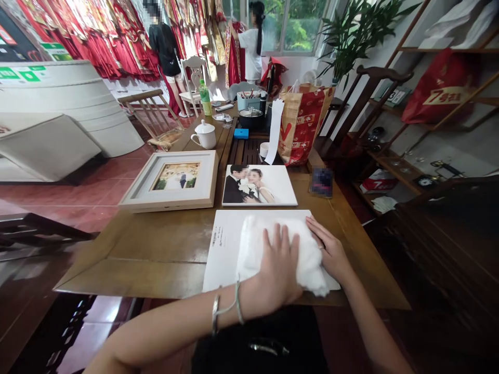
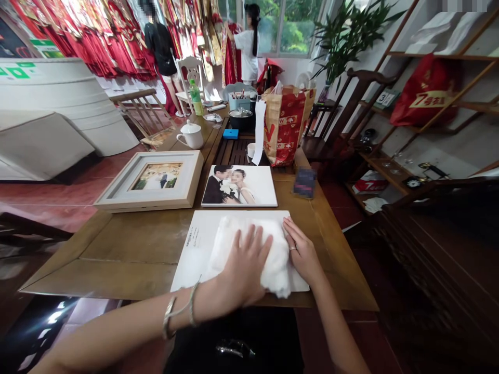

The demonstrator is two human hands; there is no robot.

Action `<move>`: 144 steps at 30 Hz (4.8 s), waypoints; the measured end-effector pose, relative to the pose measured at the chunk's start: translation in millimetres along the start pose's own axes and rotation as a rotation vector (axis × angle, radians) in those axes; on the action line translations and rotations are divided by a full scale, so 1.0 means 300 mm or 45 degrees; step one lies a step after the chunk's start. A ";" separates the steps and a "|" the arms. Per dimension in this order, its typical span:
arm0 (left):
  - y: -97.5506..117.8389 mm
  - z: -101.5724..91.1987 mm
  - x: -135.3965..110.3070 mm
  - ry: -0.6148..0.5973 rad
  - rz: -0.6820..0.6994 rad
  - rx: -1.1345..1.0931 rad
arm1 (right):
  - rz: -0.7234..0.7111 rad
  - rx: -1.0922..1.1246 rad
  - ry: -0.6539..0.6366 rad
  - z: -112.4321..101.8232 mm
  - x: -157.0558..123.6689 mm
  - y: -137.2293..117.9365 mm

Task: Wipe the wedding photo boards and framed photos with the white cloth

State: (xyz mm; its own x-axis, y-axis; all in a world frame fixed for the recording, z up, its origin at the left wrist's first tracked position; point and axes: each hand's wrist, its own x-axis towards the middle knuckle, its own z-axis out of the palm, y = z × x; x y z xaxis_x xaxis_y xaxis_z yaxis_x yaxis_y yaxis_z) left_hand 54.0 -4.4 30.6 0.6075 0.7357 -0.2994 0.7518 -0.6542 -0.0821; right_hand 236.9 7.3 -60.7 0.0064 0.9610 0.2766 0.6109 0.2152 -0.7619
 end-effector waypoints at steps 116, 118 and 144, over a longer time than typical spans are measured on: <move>-0.124 0.127 -0.135 0.098 -0.129 -0.249 | 0.046 -0.116 0.025 -0.005 -0.004 -0.017; -0.173 0.103 -0.069 0.113 -0.154 -0.245 | 0.045 -0.113 0.020 -0.006 -0.002 -0.018; -0.305 0.109 -0.110 0.162 -0.302 -0.204 | 0.041 -0.072 0.049 -0.003 -0.006 -0.015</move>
State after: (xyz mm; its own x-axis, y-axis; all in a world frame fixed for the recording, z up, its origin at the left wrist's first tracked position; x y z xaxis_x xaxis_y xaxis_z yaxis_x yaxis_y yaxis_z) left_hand -43.2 25.5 16.9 0.4297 0.8873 -0.1677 0.9013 -0.4329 0.0187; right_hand 234.6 4.3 -57.3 0.0563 0.9597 0.2755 0.6538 0.1731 -0.7366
